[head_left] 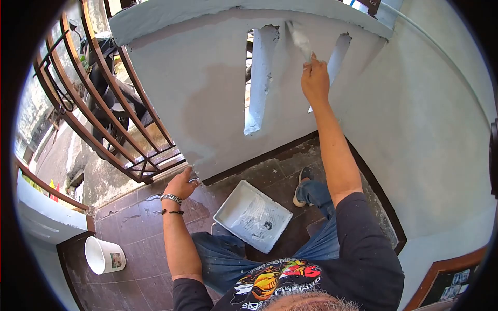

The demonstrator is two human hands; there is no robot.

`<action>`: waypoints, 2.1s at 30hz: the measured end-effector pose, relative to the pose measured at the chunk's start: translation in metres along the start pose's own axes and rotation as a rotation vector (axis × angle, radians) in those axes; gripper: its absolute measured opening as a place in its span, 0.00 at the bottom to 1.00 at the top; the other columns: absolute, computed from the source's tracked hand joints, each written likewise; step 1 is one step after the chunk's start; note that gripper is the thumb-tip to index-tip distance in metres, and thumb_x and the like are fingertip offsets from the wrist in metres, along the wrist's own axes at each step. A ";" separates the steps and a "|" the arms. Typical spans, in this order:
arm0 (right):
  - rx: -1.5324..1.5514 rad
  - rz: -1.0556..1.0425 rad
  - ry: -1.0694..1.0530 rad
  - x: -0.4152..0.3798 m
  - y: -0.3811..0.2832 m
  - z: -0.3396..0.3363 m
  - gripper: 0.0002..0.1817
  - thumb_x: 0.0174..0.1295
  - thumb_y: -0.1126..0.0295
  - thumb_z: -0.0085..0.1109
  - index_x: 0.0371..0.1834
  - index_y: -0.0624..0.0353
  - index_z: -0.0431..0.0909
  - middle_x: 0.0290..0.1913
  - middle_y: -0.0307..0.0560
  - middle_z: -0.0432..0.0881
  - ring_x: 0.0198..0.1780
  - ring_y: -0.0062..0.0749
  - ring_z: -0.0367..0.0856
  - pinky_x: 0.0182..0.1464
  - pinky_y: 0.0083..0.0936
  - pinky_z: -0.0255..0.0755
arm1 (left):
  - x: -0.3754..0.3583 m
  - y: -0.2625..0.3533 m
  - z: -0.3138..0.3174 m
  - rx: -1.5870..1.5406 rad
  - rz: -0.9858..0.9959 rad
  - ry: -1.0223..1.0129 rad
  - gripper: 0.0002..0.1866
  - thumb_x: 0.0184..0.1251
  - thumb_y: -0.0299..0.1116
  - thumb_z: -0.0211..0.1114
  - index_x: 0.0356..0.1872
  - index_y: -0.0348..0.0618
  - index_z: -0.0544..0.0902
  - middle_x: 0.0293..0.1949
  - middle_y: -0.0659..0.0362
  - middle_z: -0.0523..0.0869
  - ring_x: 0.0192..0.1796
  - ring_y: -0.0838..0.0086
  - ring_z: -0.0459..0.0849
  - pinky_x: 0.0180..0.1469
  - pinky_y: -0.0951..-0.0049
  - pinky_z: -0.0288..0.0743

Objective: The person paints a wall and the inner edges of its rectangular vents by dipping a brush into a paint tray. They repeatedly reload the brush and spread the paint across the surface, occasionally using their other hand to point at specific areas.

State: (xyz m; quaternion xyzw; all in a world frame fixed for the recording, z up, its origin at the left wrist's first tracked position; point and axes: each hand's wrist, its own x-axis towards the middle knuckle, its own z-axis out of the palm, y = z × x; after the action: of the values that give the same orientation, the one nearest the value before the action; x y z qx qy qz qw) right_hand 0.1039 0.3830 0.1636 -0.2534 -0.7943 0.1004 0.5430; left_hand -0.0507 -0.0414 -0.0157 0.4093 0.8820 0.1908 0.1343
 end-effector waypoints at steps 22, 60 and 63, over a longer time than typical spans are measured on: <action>-0.025 -0.035 -0.036 -0.016 0.014 -0.001 0.23 0.68 0.66 0.50 0.65 0.62 0.72 0.46 0.57 0.75 0.43 0.50 0.80 0.44 0.40 0.75 | 0.000 0.010 -0.004 -0.004 -0.019 -0.035 0.32 0.61 0.42 0.66 0.64 0.39 0.70 0.50 0.39 0.84 0.55 0.46 0.81 0.56 0.54 0.75; 0.011 -0.122 0.022 -0.015 -0.052 0.020 0.24 0.66 0.66 0.53 0.66 0.59 0.71 0.45 0.52 0.73 0.39 0.44 0.81 0.39 0.38 0.76 | -0.003 0.004 -0.002 0.008 -0.003 -0.004 0.30 0.63 0.43 0.65 0.64 0.40 0.70 0.47 0.40 0.85 0.53 0.45 0.82 0.54 0.53 0.75; 0.044 -0.155 0.054 -0.012 -0.064 0.017 0.24 0.66 0.66 0.53 0.66 0.59 0.71 0.45 0.52 0.73 0.39 0.45 0.81 0.39 0.39 0.77 | -0.006 0.014 -0.008 -0.011 -0.055 -0.054 0.32 0.62 0.42 0.66 0.65 0.37 0.70 0.52 0.39 0.82 0.56 0.46 0.80 0.57 0.55 0.74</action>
State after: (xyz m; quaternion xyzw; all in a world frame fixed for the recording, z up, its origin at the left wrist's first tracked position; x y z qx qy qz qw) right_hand 0.0732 0.3247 0.1755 -0.1819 -0.7940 0.0686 0.5759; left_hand -0.0404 -0.0393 -0.0018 0.3893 0.8879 0.1807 0.1654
